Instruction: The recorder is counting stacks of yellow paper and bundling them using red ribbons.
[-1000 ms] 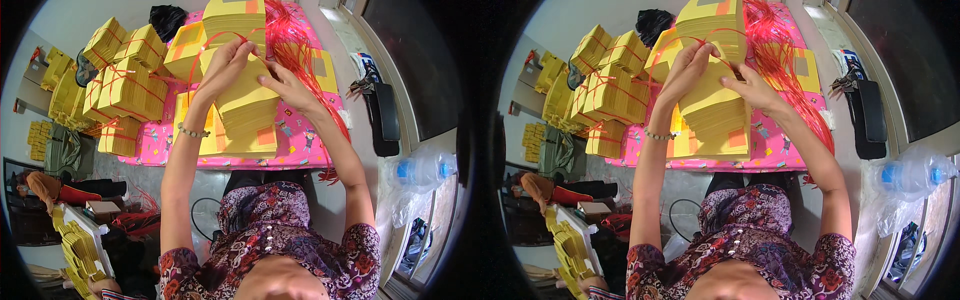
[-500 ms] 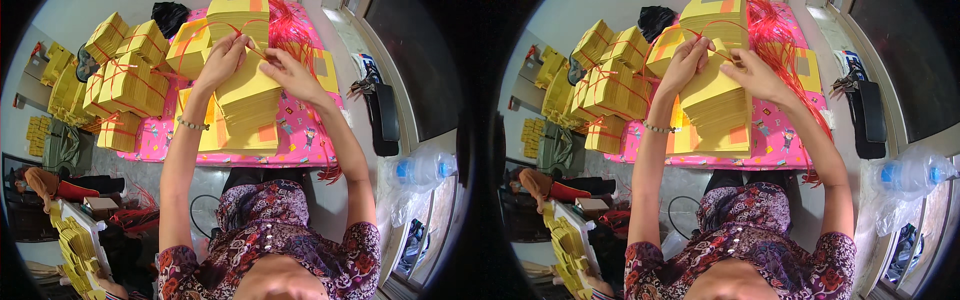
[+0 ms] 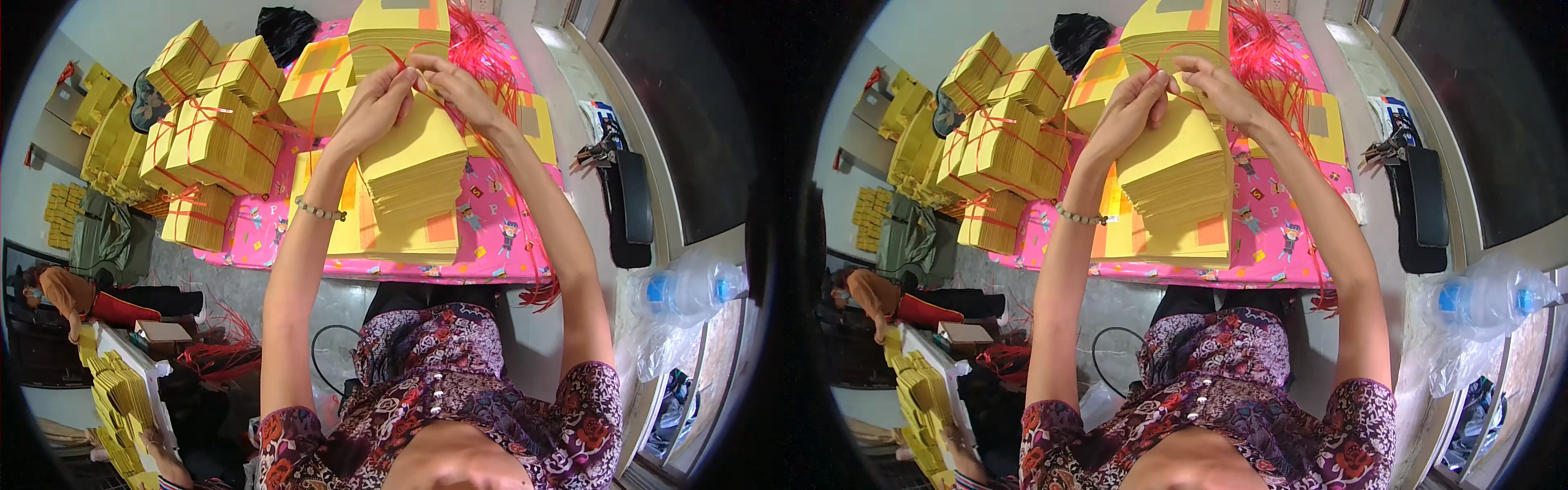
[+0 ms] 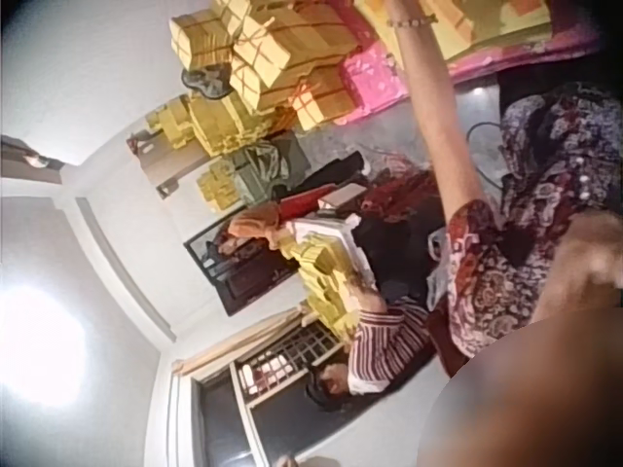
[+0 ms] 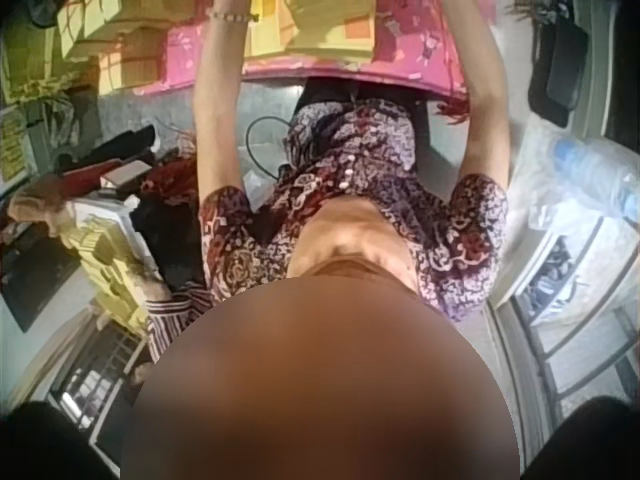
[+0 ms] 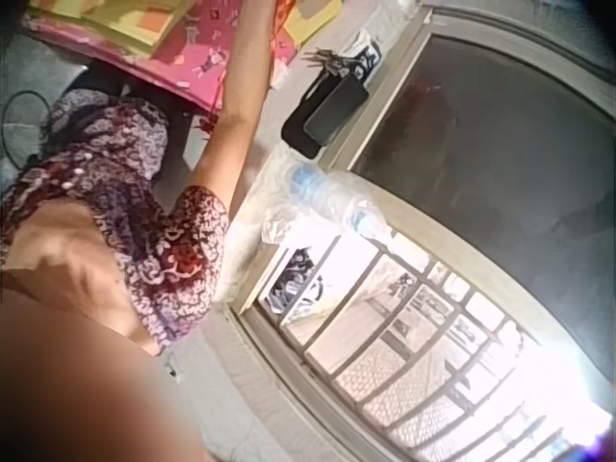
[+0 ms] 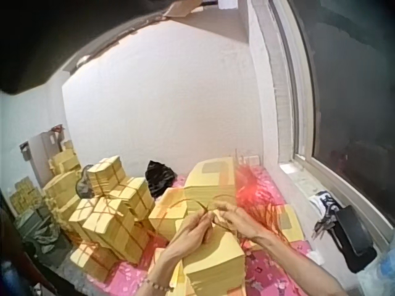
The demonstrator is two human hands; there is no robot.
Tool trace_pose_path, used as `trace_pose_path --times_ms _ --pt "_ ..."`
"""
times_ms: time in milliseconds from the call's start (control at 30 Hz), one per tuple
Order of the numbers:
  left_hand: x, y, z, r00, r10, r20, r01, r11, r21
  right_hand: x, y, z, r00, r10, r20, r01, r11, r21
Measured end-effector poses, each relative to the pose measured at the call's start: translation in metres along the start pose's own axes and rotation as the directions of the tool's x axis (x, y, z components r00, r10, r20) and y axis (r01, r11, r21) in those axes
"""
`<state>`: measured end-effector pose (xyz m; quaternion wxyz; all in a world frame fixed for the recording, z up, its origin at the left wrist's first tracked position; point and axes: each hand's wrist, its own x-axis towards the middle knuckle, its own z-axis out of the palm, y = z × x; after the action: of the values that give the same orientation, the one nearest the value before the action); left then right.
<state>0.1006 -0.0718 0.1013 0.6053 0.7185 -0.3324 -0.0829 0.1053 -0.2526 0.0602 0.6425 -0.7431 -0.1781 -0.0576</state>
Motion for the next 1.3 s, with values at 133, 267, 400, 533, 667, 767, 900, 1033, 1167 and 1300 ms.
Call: trace_pose_path --times_ms 133,267,400,533,667,767,900,1033,1167,1300 --pt "0.001 0.002 0.003 1.000 0.010 0.019 -0.011 1.000 0.010 -0.008 -0.042 0.001 0.971 -0.221 -0.087 0.225 0.974 0.034" --pt "0.001 0.002 0.003 0.999 -0.022 -0.035 0.022 0.999 0.022 -0.002 -0.055 0.008 0.959 -0.199 -0.203 0.226 0.966 0.124" --pt "0.001 -0.007 0.004 0.940 0.239 -0.242 -0.150 0.930 0.335 0.003 -0.032 0.010 0.913 -0.245 -0.325 0.253 0.967 -0.019" --pt "-0.006 -0.009 -0.004 0.917 0.322 -0.235 -0.088 0.738 0.669 0.001 -0.006 0.007 0.883 -0.205 -0.422 0.222 0.975 -0.007" --pt "-0.015 -0.003 -0.021 0.969 0.220 -0.109 -0.107 0.779 0.618 -0.013 0.005 0.005 0.907 -0.088 -0.411 0.105 0.994 0.018" --pt "-0.019 -0.007 -0.028 0.973 0.182 -0.146 -0.074 0.834 0.548 -0.021 0.004 0.005 0.914 -0.047 -0.403 0.080 0.995 0.066" --pt "-0.022 -0.021 -0.031 0.966 0.141 -0.219 -0.046 0.920 0.390 -0.026 0.003 0.001 0.905 -0.049 -0.422 0.103 0.989 0.106" --pt "-0.026 -0.034 -0.031 0.936 0.181 -0.303 -0.048 0.916 0.397 -0.027 0.002 -0.003 0.902 -0.061 -0.427 0.075 0.997 0.015" --pt "-0.026 -0.030 -0.026 0.937 0.174 -0.304 -0.040 0.915 0.401 -0.022 0.009 -0.013 0.902 -0.026 -0.432 0.061 0.996 0.067" --pt "-0.027 -0.032 -0.029 0.944 0.194 -0.268 -0.052 0.886 0.461 -0.022 0.011 -0.015 0.908 -0.004 -0.419 0.042 0.996 0.082"
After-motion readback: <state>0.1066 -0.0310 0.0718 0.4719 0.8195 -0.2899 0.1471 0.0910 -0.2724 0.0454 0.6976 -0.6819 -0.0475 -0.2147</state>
